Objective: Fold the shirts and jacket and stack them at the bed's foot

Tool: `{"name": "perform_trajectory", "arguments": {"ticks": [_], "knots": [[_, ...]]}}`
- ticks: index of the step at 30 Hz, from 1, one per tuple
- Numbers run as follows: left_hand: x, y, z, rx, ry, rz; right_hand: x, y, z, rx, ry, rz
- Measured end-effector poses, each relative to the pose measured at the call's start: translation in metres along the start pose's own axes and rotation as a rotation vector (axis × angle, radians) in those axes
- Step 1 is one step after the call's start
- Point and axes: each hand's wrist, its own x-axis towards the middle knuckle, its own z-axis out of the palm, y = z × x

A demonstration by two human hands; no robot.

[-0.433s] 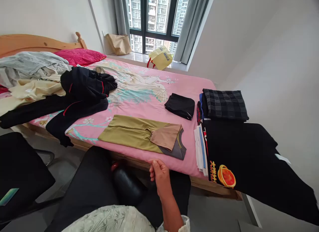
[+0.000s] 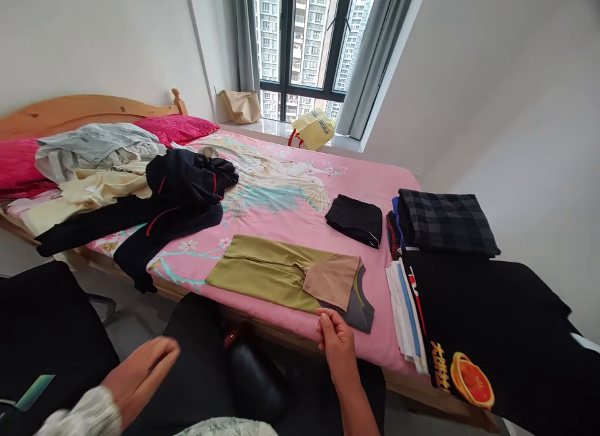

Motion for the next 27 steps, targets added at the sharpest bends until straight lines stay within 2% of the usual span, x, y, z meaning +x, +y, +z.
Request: {"name": "perform_trajectory", "arguments": {"ticks": [3, 6, 8, 10, 14, 18, 22, 27], "knots": [[0.069, -0.008, 0.007, 0.076, 0.036, -0.037, 0.002, -0.012, 0.035, -0.163, -0.095, -0.146], [0.136, -0.008, 0.018, 0.179, 0.067, -0.232, 0.006, -0.026, 0.078, -0.338, -0.231, -0.312], [0.166, -0.009, 0.027, 0.198, 0.037, -0.322, 0.014, -0.031, 0.109, -0.434, -0.329, -0.426], [0.186, -0.012, 0.033, 0.197, -0.004, -0.362, 0.027, -0.030, 0.140, -0.527, -0.400, -0.523], [0.214, -0.022, 0.035, 0.136, -0.118, -0.417, 0.060, -0.015, 0.194, -0.706, -0.435, -0.591], [0.237, -0.031, 0.033, -0.061, -0.224, -0.434, 0.088, -0.001, 0.232, -0.830, -0.386, -0.569], [0.240, -0.034, 0.039, -0.415, -0.317, -0.443, 0.108, 0.010, 0.252, -0.841, -0.358, -0.550], [0.231, -0.042, 0.045, -0.850, -0.431, -0.471, 0.125, 0.022, 0.261, -0.770, -0.309, -0.540]]}}
